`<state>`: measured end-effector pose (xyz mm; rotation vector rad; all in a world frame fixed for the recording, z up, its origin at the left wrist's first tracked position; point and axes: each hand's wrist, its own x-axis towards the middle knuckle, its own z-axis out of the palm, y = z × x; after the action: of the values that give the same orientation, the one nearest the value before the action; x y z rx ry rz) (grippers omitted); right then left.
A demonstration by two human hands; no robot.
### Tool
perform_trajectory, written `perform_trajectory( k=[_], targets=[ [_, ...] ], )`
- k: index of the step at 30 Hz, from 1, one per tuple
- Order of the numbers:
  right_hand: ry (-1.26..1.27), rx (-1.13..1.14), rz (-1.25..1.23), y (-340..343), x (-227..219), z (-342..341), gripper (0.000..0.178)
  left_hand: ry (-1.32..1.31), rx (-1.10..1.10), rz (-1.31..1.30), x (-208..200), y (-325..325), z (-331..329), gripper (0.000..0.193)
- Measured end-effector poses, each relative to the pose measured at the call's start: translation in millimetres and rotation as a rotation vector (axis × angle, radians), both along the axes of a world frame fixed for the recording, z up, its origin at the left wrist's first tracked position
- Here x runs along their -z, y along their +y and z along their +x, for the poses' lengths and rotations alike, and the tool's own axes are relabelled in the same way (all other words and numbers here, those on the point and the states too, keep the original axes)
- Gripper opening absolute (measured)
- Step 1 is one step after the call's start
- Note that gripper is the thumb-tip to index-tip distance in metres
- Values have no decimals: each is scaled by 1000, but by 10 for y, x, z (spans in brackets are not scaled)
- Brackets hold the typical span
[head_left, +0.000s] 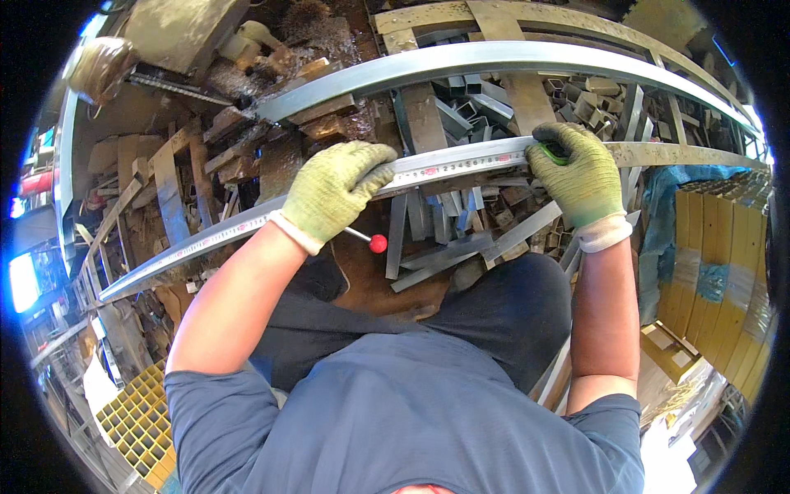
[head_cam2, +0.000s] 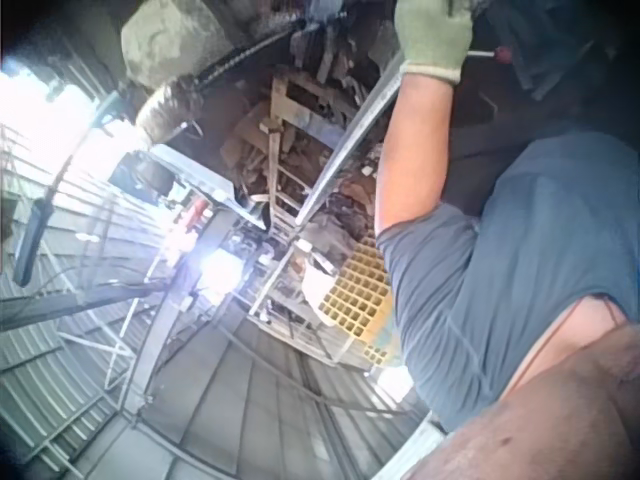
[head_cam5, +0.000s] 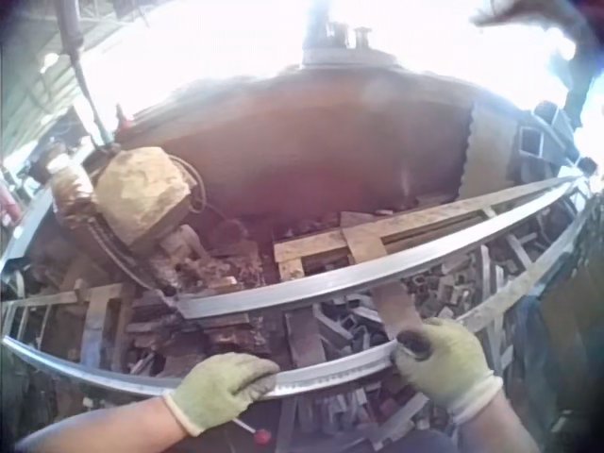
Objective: The person positions a long metal bar on a chop saw, measures it with a tape measure, and cuts it. They repeat this process for multiple bars, stacking the cut pieces aside.
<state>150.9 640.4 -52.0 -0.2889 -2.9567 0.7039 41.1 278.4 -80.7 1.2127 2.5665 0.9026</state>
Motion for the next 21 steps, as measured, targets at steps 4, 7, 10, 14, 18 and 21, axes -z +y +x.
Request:
perform_trajectory(
  k=[4,7,10,14,18,21],
  targets=[
    [25,30,-70,344,103,49,33,-6,-4,-37,-39,34,-8,28],
    [7,101,-139,551,94,91,33,16,9,-44,-53,64,-11,27],
    [-28,110,-190,784,129,120,33,55,16,-33,-75,94,10,25],
    [-11,120,-124,918,136,130,33,42,2,-46,-102,115,23,24],
    [-4,71,-119,949,154,81,31,-13,-27,-80,-156,162,34,23],
    [-27,75,-122,950,162,44,32,-83,-58,-93,-179,169,44,22]
  ],
)
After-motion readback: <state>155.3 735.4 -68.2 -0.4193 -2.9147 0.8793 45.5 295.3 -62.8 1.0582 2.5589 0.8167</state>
